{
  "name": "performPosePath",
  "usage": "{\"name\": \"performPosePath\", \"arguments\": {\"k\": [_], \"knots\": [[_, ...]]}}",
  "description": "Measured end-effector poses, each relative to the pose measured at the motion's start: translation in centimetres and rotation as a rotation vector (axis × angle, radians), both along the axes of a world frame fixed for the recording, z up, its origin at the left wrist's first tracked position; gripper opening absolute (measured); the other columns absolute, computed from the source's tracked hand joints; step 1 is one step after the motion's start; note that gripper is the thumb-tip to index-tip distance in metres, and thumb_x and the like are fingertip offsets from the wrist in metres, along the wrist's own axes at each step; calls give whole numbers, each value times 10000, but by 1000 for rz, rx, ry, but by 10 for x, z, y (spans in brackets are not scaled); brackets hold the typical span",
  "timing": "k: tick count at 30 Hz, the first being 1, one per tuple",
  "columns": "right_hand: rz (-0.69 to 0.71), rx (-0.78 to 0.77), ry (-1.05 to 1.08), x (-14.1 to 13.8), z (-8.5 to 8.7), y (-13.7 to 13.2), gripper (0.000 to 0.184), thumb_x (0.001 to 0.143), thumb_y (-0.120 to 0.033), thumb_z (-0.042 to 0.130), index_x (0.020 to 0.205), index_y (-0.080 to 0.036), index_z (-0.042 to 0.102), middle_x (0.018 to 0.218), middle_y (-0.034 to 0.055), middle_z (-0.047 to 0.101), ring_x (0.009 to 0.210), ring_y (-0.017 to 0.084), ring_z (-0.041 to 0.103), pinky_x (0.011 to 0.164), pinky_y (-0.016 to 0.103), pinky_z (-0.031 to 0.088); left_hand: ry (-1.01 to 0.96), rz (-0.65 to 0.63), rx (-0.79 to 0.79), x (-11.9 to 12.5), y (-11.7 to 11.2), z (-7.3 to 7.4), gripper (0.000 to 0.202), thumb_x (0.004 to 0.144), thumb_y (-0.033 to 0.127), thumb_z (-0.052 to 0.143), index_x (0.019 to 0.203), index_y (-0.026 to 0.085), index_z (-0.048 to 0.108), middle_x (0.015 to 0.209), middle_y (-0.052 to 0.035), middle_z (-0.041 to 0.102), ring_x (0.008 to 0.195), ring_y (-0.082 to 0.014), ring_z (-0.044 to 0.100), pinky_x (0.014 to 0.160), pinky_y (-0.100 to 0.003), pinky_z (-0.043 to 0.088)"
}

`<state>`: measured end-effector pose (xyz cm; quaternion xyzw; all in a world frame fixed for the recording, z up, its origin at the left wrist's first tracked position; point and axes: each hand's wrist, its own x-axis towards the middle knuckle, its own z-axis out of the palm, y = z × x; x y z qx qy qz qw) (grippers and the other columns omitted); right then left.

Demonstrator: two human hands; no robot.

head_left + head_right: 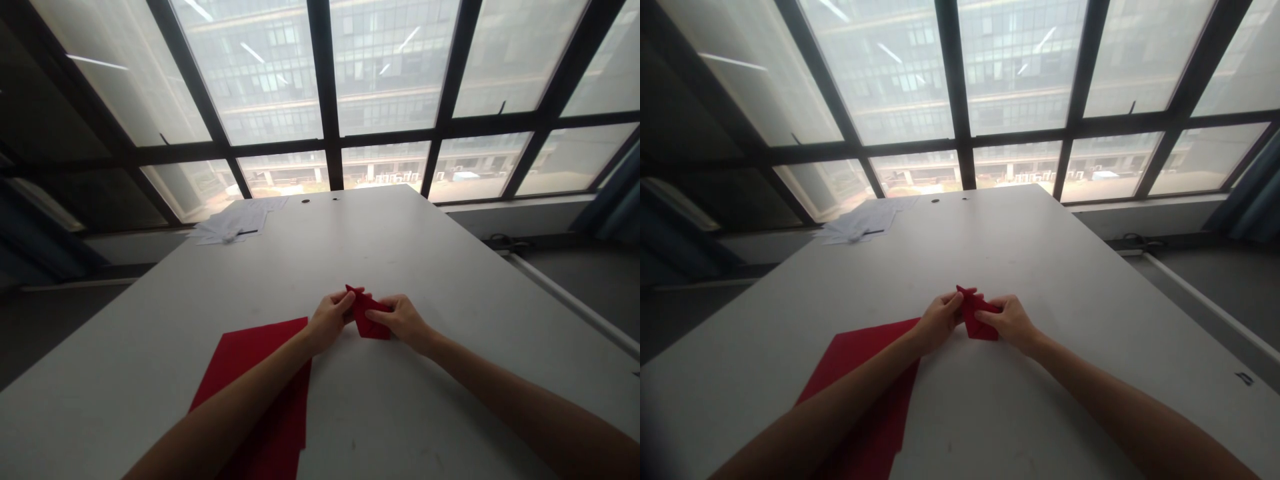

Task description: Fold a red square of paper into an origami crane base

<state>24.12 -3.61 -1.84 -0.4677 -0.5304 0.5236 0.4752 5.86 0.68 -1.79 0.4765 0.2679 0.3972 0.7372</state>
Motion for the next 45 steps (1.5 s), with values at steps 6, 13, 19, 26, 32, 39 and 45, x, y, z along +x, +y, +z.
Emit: {"name": "performPosePath", "arguments": {"k": [6, 13, 19, 26, 32, 39, 45], "knots": [[-117, 12, 135, -2, -2, 2, 383, 665, -448, 820, 824, -101, 781, 715, 67, 721, 612, 158, 593, 581, 272, 451, 206, -69, 169, 4, -7, 3, 416, 764, 334, 819, 1081, 78, 741, 1028, -145, 755, 927, -266, 716, 887, -376, 537], [-144, -6, 111, -3, -2, 2, 454, 755, -558, 727, 798, -107, 766, 687, 63, 698, 555, 135, 549, 506, 252, 404, 184, 91, 202, 6, -6, -5, 765, 720, 289, 853, 1400, 183, 519, 1174, -159, 690, 947, -280, 713, 826, -418, 592], [-146, 10, 108, 0, -3, 5, 501, 826, -578, 645, 891, -94, 757, 742, 80, 712, 578, 138, 562, 517, 252, 420, 258, 188, 365, 5, -6, -8, 1043, 680, 194, 867, 1522, 347, 272, 1276, -122, 588, 832, -183, 710, 733, -339, 616], [-129, 168, 36, -1, -9, 6, 893, 672, -327, 823, 1454, -195, 411, 1042, 94, 712, 863, 230, 677, 696, 340, 571, 268, 266, 338, 3, 1, -6, 539, 806, 310, 759, 1285, 165, 557, 1062, -114, 714, 820, -212, 722, 708, -334, 613], [-348, 120, 80, 6, -14, 15, 481, 760, -328, 680, 1204, -163, 596, 933, 87, 723, 787, 228, 679, 664, 350, 569, 182, 261, 246, 5, 4, -10, 381, 794, 362, 763, 1066, 114, 667, 927, -101, 751, 804, -229, 726, 759, -381, 607], [-85, -62, 427, 13, -4, 17, 323, 750, -313, 723, 1035, -168, 684, 948, 78, 742, 863, 231, 680, 797, 350, 536, 124, 181, 124, -3, 9, -12, 303, 759, 348, 797, 938, 132, 686, 805, -54, 723, 715, -156, 668, 691, -259, 510], [155, -192, 539, 19, 3, 10, 337, 734, -229, 718, 1064, -193, 662, 1027, 78, 739, 880, 221, 688, 802, 336, 537, 154, 34, 120, -7, 10, -8, 280, 768, 363, 789, 854, 140, 644, 761, -27, 661, 652, -110, 590, 604, -210, 442]]}}
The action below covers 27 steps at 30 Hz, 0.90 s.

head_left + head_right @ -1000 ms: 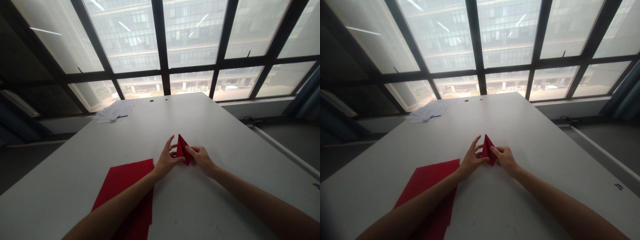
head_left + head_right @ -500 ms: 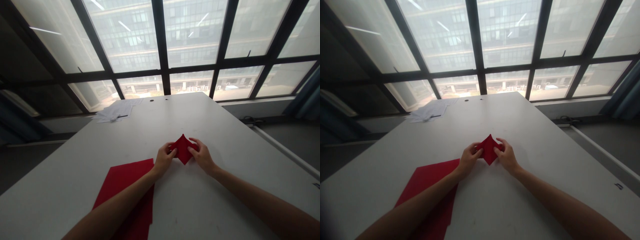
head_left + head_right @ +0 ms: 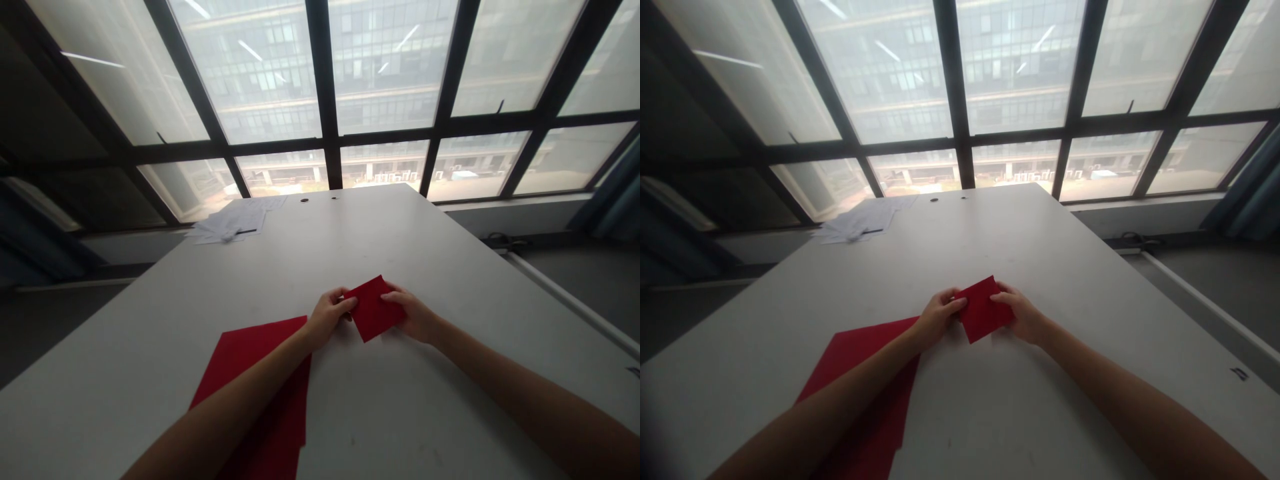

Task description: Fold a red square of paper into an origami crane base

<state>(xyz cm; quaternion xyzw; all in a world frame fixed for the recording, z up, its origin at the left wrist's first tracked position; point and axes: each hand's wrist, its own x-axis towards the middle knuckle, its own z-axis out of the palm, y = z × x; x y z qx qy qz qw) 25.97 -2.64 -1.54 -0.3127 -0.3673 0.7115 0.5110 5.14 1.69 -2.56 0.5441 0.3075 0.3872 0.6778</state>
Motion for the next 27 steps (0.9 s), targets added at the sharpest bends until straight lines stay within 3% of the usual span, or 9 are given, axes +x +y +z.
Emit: {"name": "performPosePath", "arguments": {"k": [4, 7, 13, 17, 23, 27], "knots": [[55, 15, -61, 0, 2, -3, 340, 754, -248, 708, 1085, -190, 656, 1058, 92, 739, 910, 229, 701, 823, 338, 542, 18, 5, 20, 0, -3, 2, 290, 806, 410, 746, 863, 166, 601, 673, 22, 605, 538, -83, 528, 505, -186, 406], [19, 48, -141, 0, 3, -1, 357, 756, -308, 713, 1088, -189, 654, 1068, 101, 737, 943, 258, 705, 857, 377, 546, 39, 55, 12, 2, -6, 3, 316, 827, 465, 704, 879, 188, 561, 650, 41, 590, 493, -88, 528, 456, -182, 401], [-183, 90, -245, 0, -5, 6, 432, 688, -319, 790, 1068, -166, 654, 993, 101, 748, 899, 264, 709, 814, 396, 573, -40, 144, -27, 5, -7, 5, 348, 781, 437, 743, 876, 190, 517, 813, 3, 652, 681, -145, 647, 640, -288, 556], [-183, 183, -349, -2, -9, 5, 454, 719, -294, 770, 1132, -166, 634, 1009, 89, 742, 900, 251, 706, 784, 389, 585, -71, 251, -31, 5, -3, 1, 331, 749, 362, 782, 896, 180, 547, 864, -10, 666, 728, -131, 648, 659, -252, 544], [-126, 225, -440, -7, -7, 0, 765, 734, -311, 767, 1407, -178, 429, 989, 86, 744, 843, 243, 714, 706, 394, 605, -48, 364, 100, 4, 1, -3, 359, 736, 303, 802, 987, 165, 587, 1132, -99, 683, 892, -181, 684, 771, -306, 568], [-222, 250, -483, -7, -8, 0, 572, 775, -341, 715, 1291, -179, 526, 928, 71, 750, 799, 231, 712, 693, 368, 595, 83, 335, 235, 4, -1, 0, 297, 773, 273, 759, 1004, 167, 606, 1207, -116, 661, 876, -199, 706, 780, -341, 585]]}}
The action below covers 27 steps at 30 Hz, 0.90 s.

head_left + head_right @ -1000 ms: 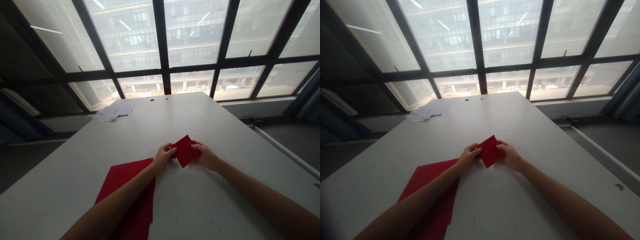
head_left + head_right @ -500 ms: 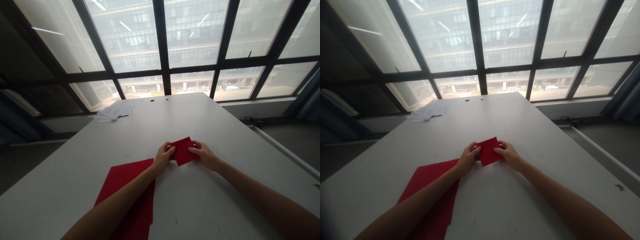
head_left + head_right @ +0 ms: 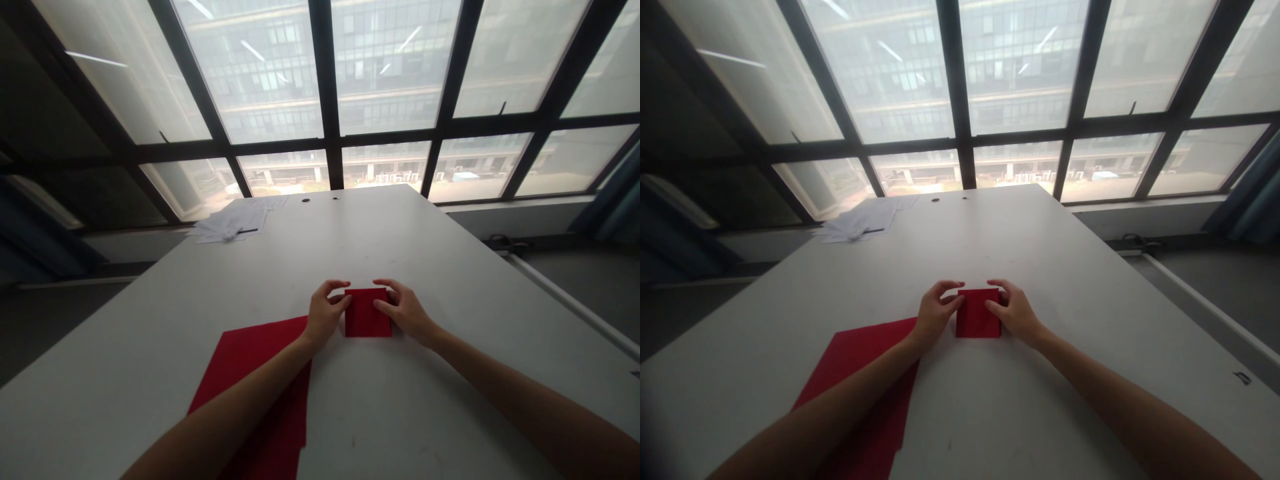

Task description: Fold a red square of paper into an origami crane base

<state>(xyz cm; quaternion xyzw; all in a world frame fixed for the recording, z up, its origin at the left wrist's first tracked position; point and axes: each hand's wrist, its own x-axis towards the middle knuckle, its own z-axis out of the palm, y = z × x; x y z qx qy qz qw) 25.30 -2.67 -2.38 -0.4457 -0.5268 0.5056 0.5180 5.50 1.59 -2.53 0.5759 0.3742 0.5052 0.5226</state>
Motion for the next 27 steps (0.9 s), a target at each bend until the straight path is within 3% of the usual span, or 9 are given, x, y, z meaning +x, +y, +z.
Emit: {"name": "performPosePath", "arguments": {"k": [2, 6, 9, 11, 15, 19, 22, 27], "knots": [[-41, 31, -61, 1, -3, 1, 472, 764, -323, 709, 1194, -175, 582, 899, 68, 751, 780, 231, 706, 670, 353, 584, 76, 5, 95, 0, -1, 2, 265, 814, 242, 709, 1052, 185, 607, 1269, -111, 625, 942, -212, 700, 820, -363, 581], [-211, 49, -205, 2, -9, 4, 253, 760, -298, 675, 973, -168, 634, 800, 67, 735, 698, 221, 681, 586, 315, 535, 386, 70, 462, -1, -6, 2, 279, 877, 174, 616, 1146, 241, 644, 1307, -90, 579, 1186, -238, 582, 988, -408, 496], [-301, 98, -417, 3, -11, 4, 130, 772, -279, 645, 863, -185, 635, 748, 45, 700, 664, 200, 641, 597, 310, 501, 657, -62, 632, -1, -12, 1, 201, 906, 201, 599, 1066, 258, 708, 1153, -75, 665, 1133, -249, 589, 1017, -429, 449], [-345, 167, -633, 5, -13, 2, 90, 784, -272, 637, 835, -198, 644, 783, 46, 682, 711, 200, 622, 666, 327, 494, 799, -141, 653, 0, -15, -2, 268, 880, 243, 654, 1142, 271, 698, 1189, -73, 677, 1159, -274, 576, 1057, -466, 399], [-379, 309, -971, 12, -16, 1, 114, 795, -262, 665, 895, -210, 682, 955, 91, 652, 952, 265, 581, 846, 391, 473, 934, -208, 605, -2, -14, -8, 498, 866, 338, 681, 1348, 274, 577, 1421, -90, 563, 1352, -308, 453, 1164, -535, 230], [-265, 428, -962, 22, -17, 4, 252, 856, -198, 615, 1092, -232, 696, 1058, 90, 633, 1026, 253, 555, 928, 392, 459, 948, -241, 584, -5, -10, -13, 531, 908, 247, 595, 1428, 280, 490, 1501, -78, 480, 1440, -287, 349, 1188, -565, 159], [-129, 469, -949, 25, -15, 5, 208, 880, -188, 595, 1017, -247, 739, 994, 70, 651, 970, 231, 573, 898, 368, 466, 948, -213, 595, -5, -9, -15, 553, 889, 97, 503, 1410, 281, 513, 1506, -65, 475, 1449, -274, 333, 1190, -575, 147], [-73, 431, -925, 20, -11, 2, 164, 880, -193, 596, 904, -225, 755, 869, 52, 663, 848, 204, 594, 808, 334, 469, 904, -127, 643, -4, -10, -10, 505, 806, 5, 494, 1194, 261, 690, 1260, -70, 661, 1215, -268, 554, 1118, -486, 339]]}}
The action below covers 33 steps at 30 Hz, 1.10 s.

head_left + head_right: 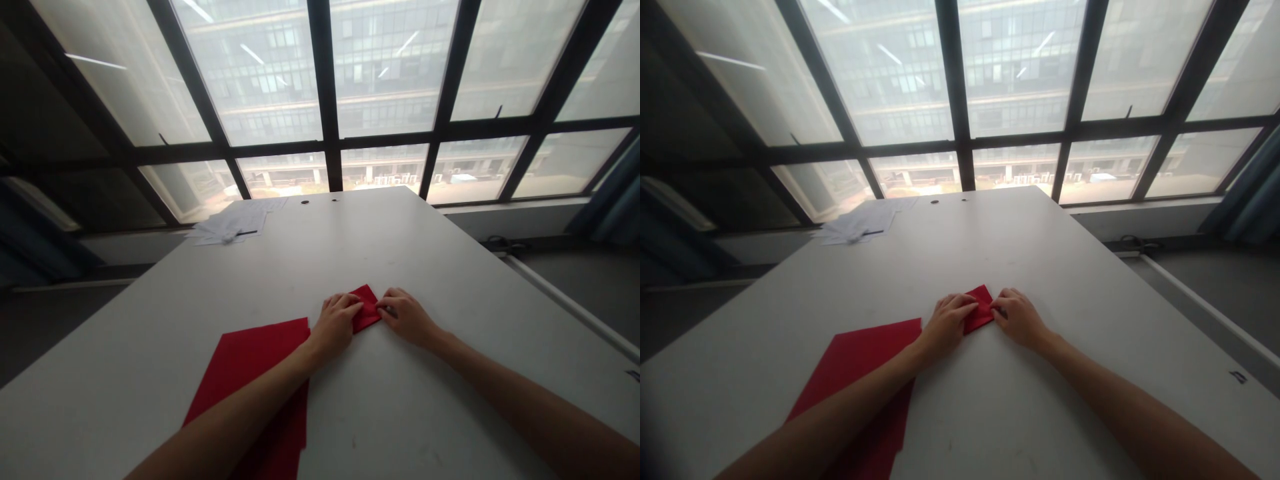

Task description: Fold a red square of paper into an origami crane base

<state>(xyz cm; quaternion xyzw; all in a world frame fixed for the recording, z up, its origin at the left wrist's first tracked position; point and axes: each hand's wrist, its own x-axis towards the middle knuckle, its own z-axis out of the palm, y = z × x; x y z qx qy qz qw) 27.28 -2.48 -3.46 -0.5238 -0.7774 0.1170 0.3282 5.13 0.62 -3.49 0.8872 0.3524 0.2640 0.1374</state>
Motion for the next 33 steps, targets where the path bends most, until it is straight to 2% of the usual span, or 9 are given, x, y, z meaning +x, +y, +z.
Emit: {"name": "performPosePath", "arguments": {"k": [5, 7, 11, 14, 16, 18, 25, 29, 33], "knots": [[39, -5, 19, -4, 1, -3, 150, 873, -199, 607, 795, -229, 732, 819, 34, 656, 805, 193, 594, 777, 321, 476, -83, -20, -35, 0, -1, 7, 370, 831, 209, 663, 1199, 237, 687, 1260, -93, 649, 1179, -290, 578, 1068, -453, 418], [22, 55, 44, -3, 0, -2, 148, 852, -168, 616, 877, -238, 744, 933, 48, 669, 918, 208, 596, 851, 336, 481, -79, -78, -70, 0, -3, 9, 363, 837, 242, 678, 1201, 234, 688, 1278, -97, 637, 1182, -286, 576, 1062, -437, 430], [0, 116, 26, -1, -3, 1, 302, 829, -125, 619, 1069, -266, 734, 1167, 64, 658, 1119, 237, 551, 987, 389, 442, -65, -200, -87, 1, -4, 10, 259, 923, 204, 562, 1124, 259, 717, 1260, -68, 653, 1168, -241, 591, 1088, -406, 408], [-5, 84, -25, -1, -5, 3, 234, 837, -147, 633, 997, -270, 751, 1105, 46, 695, 1079, 242, 572, 988, 415, 423, -64, -47, -41, 0, 0, 4, 314, 916, 223, 587, 1219, 252, 668, 1330, -84, 618, 1276, -276, 525, 1141, -469, 332], [-4, 75, -40, -1, -6, 3, 204, 846, -160, 635, 973, -266, 755, 1068, 40, 707, 1051, 238, 580, 974, 411, 422, -54, 116, -27, -1, 5, -2, 450, 876, 284, 660, 1316, 211, 601, 1380, -130, 579, 1333, -324, 469, 1142, -515, 308], [-1, 76, -46, -2, -7, 4, 203, 847, -161, 638, 978, -264, 754, 1072, 41, 705, 1047, 237, 578, 968, 405, 421, -30, 188, -33, -3, 8, -7, 548, 840, 325, 709, 1351, 187, 568, 1390, -150, 569, 1344, -347, 453, 1139, -526, 301], [3, 83, -63, -2, -7, 3, 212, 846, -155, 651, 995, -267, 751, 1081, 41, 695, 1045, 232, 574, 961, 402, 419, 12, 172, -8, -3, 9, -5, 512, 812, 289, 744, 1298, 213, 601, 1333, -93, 597, 1248, -298, 524, 1111, -473, 355], [2, 84, -77, -2, -8, 3, 218, 842, -150, 658, 1000, -270, 749, 1081, 39, 690, 1045, 231, 572, 956, 403, 421, -44, 134, -13, -4, 10, -5, 513, 786, 265, 765, 1274, 202, 619, 1267, -95, 582, 1168, -279, 564, 1064, -432, 428], [9, 85, -76, -2, -8, 3, 207, 849, -157, 654, 996, -270, 747, 1091, 40, 683, 1045, 233, 571, 960, 408, 421, -104, 83, -12, -4, 8, -3, 509, 806, 209, 740, 1296, 209, 601, 1321, -98, 531, 1191, -260, 555, 1059, -400, 447]]}}
